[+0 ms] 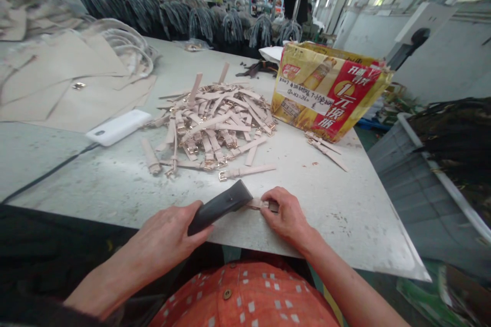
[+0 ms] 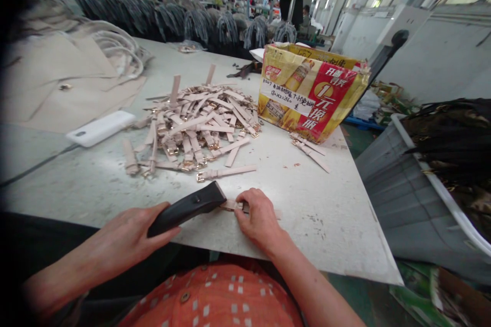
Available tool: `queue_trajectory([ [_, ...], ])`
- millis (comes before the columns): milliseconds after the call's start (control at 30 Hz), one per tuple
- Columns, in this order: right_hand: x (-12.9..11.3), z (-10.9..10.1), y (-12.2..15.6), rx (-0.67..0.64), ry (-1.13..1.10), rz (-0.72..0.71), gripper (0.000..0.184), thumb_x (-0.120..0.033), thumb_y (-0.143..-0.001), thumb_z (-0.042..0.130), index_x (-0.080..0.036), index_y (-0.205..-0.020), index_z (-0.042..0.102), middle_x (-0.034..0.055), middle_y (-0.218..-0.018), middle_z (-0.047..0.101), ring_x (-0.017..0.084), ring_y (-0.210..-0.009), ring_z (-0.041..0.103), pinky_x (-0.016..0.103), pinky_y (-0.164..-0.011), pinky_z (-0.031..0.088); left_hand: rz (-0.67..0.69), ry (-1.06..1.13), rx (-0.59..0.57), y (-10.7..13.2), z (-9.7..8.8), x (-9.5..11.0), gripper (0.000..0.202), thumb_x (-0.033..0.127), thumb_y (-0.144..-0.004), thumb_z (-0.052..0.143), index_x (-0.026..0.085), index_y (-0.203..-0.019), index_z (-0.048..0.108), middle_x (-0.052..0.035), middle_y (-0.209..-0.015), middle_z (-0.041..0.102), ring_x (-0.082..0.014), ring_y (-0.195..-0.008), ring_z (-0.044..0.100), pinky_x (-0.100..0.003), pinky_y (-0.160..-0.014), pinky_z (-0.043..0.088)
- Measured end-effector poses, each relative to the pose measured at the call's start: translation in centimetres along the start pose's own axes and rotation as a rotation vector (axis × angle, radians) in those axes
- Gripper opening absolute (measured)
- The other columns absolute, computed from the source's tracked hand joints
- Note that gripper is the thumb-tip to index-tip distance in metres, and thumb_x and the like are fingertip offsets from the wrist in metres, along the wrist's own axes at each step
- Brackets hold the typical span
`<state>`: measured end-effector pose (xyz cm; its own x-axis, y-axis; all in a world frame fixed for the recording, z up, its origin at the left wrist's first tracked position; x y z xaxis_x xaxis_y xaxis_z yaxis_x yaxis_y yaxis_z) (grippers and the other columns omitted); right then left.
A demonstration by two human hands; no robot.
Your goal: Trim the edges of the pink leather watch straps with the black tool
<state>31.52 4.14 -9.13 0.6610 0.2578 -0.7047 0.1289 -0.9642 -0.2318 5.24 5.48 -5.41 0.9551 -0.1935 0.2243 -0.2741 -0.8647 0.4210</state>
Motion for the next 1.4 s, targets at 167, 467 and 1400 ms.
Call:
queue_trajectory([
  [167,-1.1,0.0,0.2,0.060,0.028,-0.085,0.026,0.001,-0.082,0.073,-0.023,-0.092,0.072,0.0033,-0.090,0.074,0.023,-0.085,0.066,0.032,-0.077,0.050,-0.034,0.073,0.015,2.0,0.6,-1.7,0.042,0.063,-0.094,0.052,0.028,-0.104,0.073,-0.0128,-0.100,0.091,-0.0386,-0.099,0.088,-0.044,-0.087,0.059],
  [467,-3.5,0.5,2.7,-0.047,-0.036,-0.329,0.022,-0.005,-0.094,0.070,-0.026,-0.095,0.070,0.0060,-0.098,0.079,0.026,-0.097,0.070,0.040,-0.089,0.057,-0.024,0.077,-0.018,3.6,0.6,-1.9,0.043,0.063,-0.094,0.050,0.028,-0.103,0.073,-0.0131,-0.100,0.091,-0.0374,-0.100,0.089,-0.044,-0.086,0.061],
  [1400,-2.1,0.7,2.1,0.032,0.091,-0.381,0.011,-0.016,-0.104,0.082,-0.024,-0.099,0.086,0.0101,-0.103,0.083,0.027,-0.099,0.074,0.042,-0.091,0.061,0.025,0.046,0.046,3.0,0.4,0.1,0.027,0.045,-0.099,0.062,0.024,-0.103,0.079,-0.0105,-0.097,0.089,-0.0321,-0.095,0.087,-0.037,-0.083,0.057],
])
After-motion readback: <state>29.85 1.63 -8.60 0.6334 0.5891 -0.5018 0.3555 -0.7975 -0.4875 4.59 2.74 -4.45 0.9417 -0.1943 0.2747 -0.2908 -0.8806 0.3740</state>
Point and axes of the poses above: each hand's wrist, its own y-axis away from the middle knuckle, its own z-axis out of the palm, x = y × z, the point moved 9 cm from there along -y, towards the middle knuckle
